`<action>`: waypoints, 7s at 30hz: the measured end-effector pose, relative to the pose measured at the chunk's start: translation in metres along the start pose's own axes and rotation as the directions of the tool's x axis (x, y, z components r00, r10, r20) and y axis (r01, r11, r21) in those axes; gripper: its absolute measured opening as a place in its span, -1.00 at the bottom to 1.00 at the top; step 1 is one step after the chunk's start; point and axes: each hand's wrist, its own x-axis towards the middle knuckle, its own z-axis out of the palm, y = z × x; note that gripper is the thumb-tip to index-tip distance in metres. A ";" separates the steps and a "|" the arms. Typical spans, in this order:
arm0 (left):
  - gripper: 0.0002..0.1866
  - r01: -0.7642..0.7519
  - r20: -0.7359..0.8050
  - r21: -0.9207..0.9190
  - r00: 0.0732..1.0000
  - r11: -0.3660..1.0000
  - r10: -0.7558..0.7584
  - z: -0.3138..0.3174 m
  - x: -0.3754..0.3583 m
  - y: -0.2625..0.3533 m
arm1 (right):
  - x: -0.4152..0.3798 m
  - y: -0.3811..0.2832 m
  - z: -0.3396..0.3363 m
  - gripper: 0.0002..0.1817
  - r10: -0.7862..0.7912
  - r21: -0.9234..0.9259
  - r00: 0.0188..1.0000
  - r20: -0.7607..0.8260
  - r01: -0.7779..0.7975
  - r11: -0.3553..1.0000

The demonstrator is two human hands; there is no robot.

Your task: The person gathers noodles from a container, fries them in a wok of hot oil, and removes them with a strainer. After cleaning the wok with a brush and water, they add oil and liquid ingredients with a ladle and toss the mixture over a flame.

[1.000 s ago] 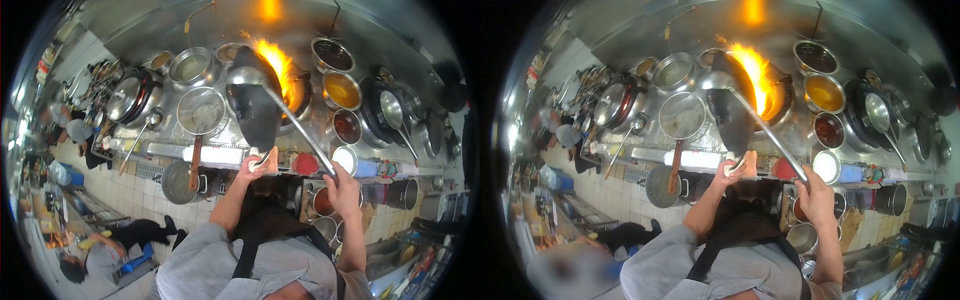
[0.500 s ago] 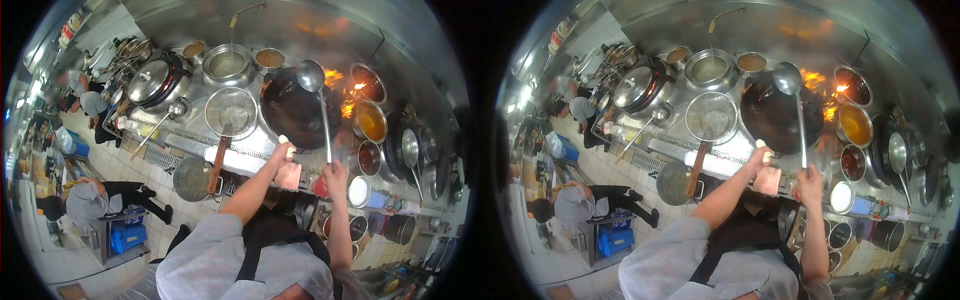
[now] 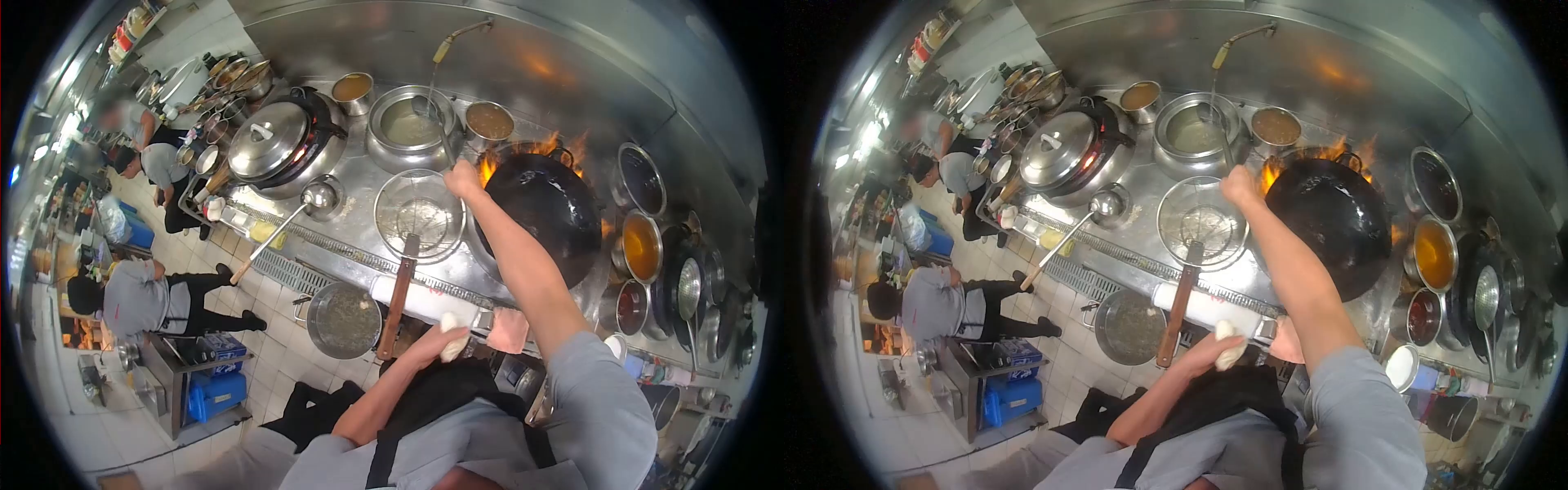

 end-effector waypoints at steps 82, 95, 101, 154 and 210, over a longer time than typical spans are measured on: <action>-0.48 -0.043 -0.273 0.132 0.959 0.990 0.078 -0.042 -0.011 0.062 | -0.379 0.090 -0.328 -0.79 0.533 0.617 0.838 0.114 -0.480 0.624; -0.47 -0.044 -0.307 0.084 0.949 0.996 0.067 -0.067 -0.009 0.061 | -0.399 0.119 -0.183 -0.50 0.187 -0.185 0.920 -0.344 -0.262 0.947; -0.46 -0.143 -0.373 0.039 0.916 0.989 0.147 -0.085 -0.035 0.072 | -0.226 0.045 -0.076 -0.50 0.195 0.367 0.961 -0.197 -0.112 0.923; -0.29 0.330 0.454 -0.314 0.876 0.890 -0.164 0.121 0.082 0.042 | -0.798 0.118 -0.012 -0.73 0.827 0.606 0.379 -0.415 -0.563 0.562; -0.45 0.118 -0.179 0.782 0.983 0.612 0.039 0.099 0.060 0.145 | -0.327 0.208 -0.313 -0.41 0.242 -0.086 0.940 -0.240 -0.269 0.959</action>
